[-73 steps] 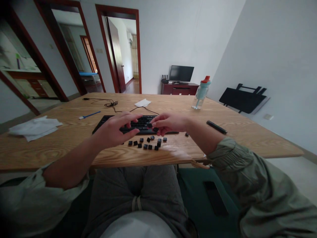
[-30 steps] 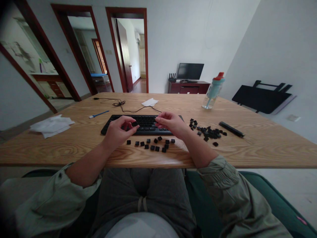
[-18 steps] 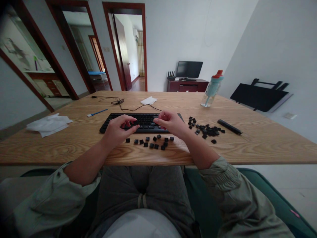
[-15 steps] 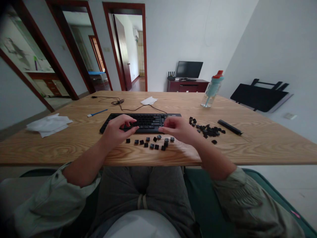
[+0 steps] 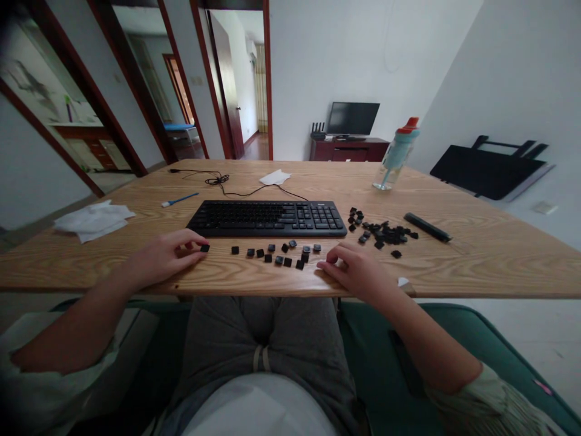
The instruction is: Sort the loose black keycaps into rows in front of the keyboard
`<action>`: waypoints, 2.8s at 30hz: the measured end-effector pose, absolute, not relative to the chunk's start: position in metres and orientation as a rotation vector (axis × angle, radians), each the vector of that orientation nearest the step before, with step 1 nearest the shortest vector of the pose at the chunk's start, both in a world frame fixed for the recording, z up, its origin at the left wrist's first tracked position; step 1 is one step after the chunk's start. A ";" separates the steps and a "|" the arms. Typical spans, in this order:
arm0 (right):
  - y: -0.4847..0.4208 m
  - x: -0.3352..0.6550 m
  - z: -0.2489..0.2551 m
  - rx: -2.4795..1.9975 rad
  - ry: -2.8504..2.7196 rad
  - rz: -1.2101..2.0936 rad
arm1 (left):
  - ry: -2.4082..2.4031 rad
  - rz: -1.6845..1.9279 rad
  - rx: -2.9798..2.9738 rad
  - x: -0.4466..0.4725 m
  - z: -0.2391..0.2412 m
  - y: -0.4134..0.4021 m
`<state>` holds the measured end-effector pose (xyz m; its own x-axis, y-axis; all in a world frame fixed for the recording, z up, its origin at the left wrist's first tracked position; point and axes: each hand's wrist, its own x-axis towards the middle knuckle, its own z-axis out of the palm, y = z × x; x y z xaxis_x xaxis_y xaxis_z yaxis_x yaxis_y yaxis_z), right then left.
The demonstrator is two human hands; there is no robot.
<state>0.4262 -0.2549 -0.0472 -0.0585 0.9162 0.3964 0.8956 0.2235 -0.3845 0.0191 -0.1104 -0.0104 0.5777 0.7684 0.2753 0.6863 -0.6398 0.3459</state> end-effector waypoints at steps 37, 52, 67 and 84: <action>-0.261 0.426 -0.046 -1.616 -1.931 0.234 | 1.262 0.653 2.586 0.014 -0.024 -0.101; -0.262 0.424 -0.044 -1.611 -1.957 0.206 | 1.318 0.660 2.635 0.009 -0.030 -0.095; -0.261 0.426 -0.048 -1.583 -1.946 0.220 | 1.371 0.609 2.654 0.010 -0.024 -0.104; -0.259 0.406 -0.035 -1.638 -1.966 0.328 | 1.310 0.620 2.635 0.010 -0.026 -0.103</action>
<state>0.4065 -0.2589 -0.0347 -0.1020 0.9610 0.2569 0.8256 0.2258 -0.5171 0.0101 -0.1028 -0.0260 0.5375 0.7876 0.3012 0.7326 -0.6131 0.2958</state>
